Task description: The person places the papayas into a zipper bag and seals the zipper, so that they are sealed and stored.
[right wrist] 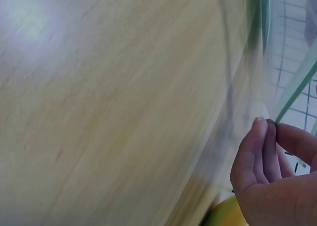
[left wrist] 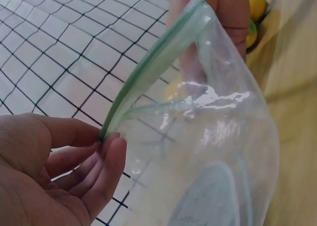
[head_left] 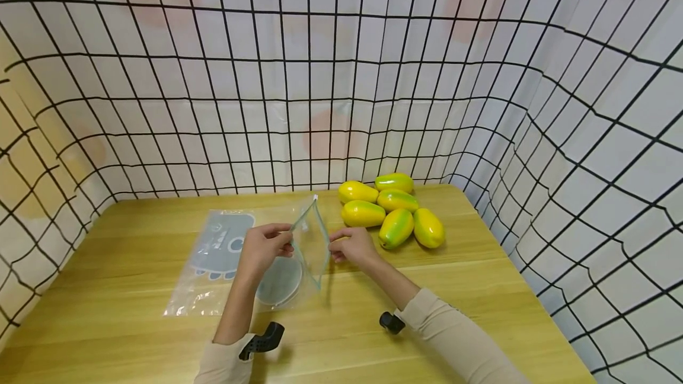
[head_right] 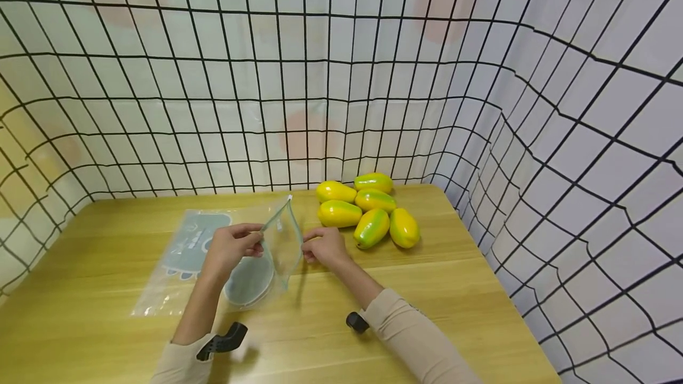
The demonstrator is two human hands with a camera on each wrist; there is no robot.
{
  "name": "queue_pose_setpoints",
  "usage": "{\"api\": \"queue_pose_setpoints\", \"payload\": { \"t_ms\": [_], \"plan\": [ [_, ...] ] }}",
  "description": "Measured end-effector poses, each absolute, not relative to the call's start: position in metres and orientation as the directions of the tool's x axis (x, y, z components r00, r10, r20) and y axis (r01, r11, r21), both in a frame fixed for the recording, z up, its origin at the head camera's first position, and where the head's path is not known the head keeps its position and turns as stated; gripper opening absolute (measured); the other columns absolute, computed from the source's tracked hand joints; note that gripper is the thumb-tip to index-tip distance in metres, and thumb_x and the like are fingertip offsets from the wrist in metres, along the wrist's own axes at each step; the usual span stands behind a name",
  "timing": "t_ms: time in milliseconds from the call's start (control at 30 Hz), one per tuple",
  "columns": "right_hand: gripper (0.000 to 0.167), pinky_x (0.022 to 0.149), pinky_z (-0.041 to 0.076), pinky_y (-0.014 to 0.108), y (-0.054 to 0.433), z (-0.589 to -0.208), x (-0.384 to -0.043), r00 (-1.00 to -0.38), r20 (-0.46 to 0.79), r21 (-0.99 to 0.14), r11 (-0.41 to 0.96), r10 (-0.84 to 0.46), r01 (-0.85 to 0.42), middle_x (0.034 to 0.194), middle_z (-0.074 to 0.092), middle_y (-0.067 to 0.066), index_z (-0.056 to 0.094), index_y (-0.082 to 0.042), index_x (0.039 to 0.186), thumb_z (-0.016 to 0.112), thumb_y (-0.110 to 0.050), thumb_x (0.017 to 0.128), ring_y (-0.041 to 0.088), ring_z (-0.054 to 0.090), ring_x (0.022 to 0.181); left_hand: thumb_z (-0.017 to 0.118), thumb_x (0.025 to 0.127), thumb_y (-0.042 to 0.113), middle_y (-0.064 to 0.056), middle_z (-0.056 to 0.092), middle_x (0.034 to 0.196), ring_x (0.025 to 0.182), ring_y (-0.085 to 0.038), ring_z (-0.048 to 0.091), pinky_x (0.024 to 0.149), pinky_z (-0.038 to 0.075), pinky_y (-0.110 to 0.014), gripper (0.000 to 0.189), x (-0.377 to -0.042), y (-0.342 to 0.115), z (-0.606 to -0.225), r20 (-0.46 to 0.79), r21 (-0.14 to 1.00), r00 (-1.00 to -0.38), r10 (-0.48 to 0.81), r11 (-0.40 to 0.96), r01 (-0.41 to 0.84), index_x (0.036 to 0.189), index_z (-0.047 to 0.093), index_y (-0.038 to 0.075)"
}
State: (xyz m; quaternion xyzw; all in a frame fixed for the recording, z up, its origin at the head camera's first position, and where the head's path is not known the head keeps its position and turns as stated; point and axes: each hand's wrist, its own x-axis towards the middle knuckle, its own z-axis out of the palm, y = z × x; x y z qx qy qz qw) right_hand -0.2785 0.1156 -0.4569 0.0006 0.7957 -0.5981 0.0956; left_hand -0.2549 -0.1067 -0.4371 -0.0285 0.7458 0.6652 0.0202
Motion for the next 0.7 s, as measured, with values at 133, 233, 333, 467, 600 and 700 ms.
{"api": "queue_pose_setpoints", "payload": {
  "t_ms": [133,233,333,467,600,700],
  "plan": [
    [0.02,0.064,0.065,0.035,0.116,-0.455,-0.277,-0.981,-0.142,-0.948,0.303,-0.129,0.098,0.081,0.075,0.017,0.076,0.004,0.104,0.073,0.0,0.085,0.022,0.071,0.064,0.068,0.096,0.007,-0.014,0.073,0.088,0.068,-0.018,0.072,0.076,0.065,-0.045,0.028,-0.255,-0.107,-0.44,-0.077,0.995,-0.997,-0.002,0.06,-0.077,0.122,0.071,-0.003],
    [0.024,0.07,0.065,0.039,0.118,-0.451,-0.276,-0.986,-0.115,-0.943,0.326,-0.124,0.069,0.085,0.075,0.02,0.075,0.006,0.107,0.075,-0.002,0.085,0.029,0.072,0.07,0.068,0.096,0.007,-0.012,0.073,0.086,0.068,-0.018,0.072,0.074,0.065,-0.041,0.03,-0.255,-0.107,-0.441,-0.082,0.996,-0.997,0.006,0.041,-0.082,0.124,0.07,-0.003],
    [0.028,0.072,0.064,0.039,0.123,-0.444,-0.277,-0.991,-0.076,-0.921,0.388,-0.11,0.027,0.085,0.075,0.018,0.074,0.005,0.111,0.076,-0.007,0.085,0.035,0.071,0.076,0.068,0.096,0.007,-0.01,0.073,0.084,0.067,-0.017,0.072,0.075,0.065,-0.042,0.03,-0.255,-0.107,-0.441,-0.085,0.996,-0.996,0.006,0.035,-0.085,0.124,0.07,-0.003],
    [0.032,0.065,0.059,0.03,0.132,-0.432,-0.282,-0.996,-0.013,-0.865,0.501,-0.084,-0.031,0.088,0.077,0.012,0.074,-0.001,0.114,0.079,-0.015,0.086,0.036,0.072,0.083,0.069,0.095,0.007,-0.008,0.073,0.082,0.065,-0.017,0.071,0.078,0.064,-0.048,0.029,-0.255,-0.107,-0.441,-0.083,0.996,-0.997,-0.001,0.039,-0.083,0.123,0.071,-0.003],
    [0.035,0.067,0.058,0.029,0.141,-0.423,-0.291,-0.996,0.064,-0.794,0.602,-0.056,-0.085,0.094,0.078,0.009,0.074,-0.004,0.115,0.082,-0.02,0.084,0.028,0.073,0.086,0.069,0.095,0.007,-0.008,0.073,0.081,0.065,-0.017,0.071,0.08,0.063,-0.051,0.029,-0.256,-0.106,-0.441,-0.076,0.996,-0.997,0.0,0.044,-0.076,0.122,0.071,-0.002],
    [0.041,0.077,0.059,0.036,0.146,-0.415,-0.299,-0.992,0.117,-0.751,0.649,-0.045,-0.118,0.097,0.076,0.01,0.072,-0.006,0.119,0.083,-0.022,0.083,0.024,0.071,0.089,0.068,0.095,0.007,-0.008,0.074,0.082,0.065,-0.017,0.071,0.081,0.063,-0.052,0.028,-0.257,-0.106,-0.442,-0.07,0.996,-0.998,0.004,0.047,-0.07,0.122,0.071,-0.002]
  ]
}}
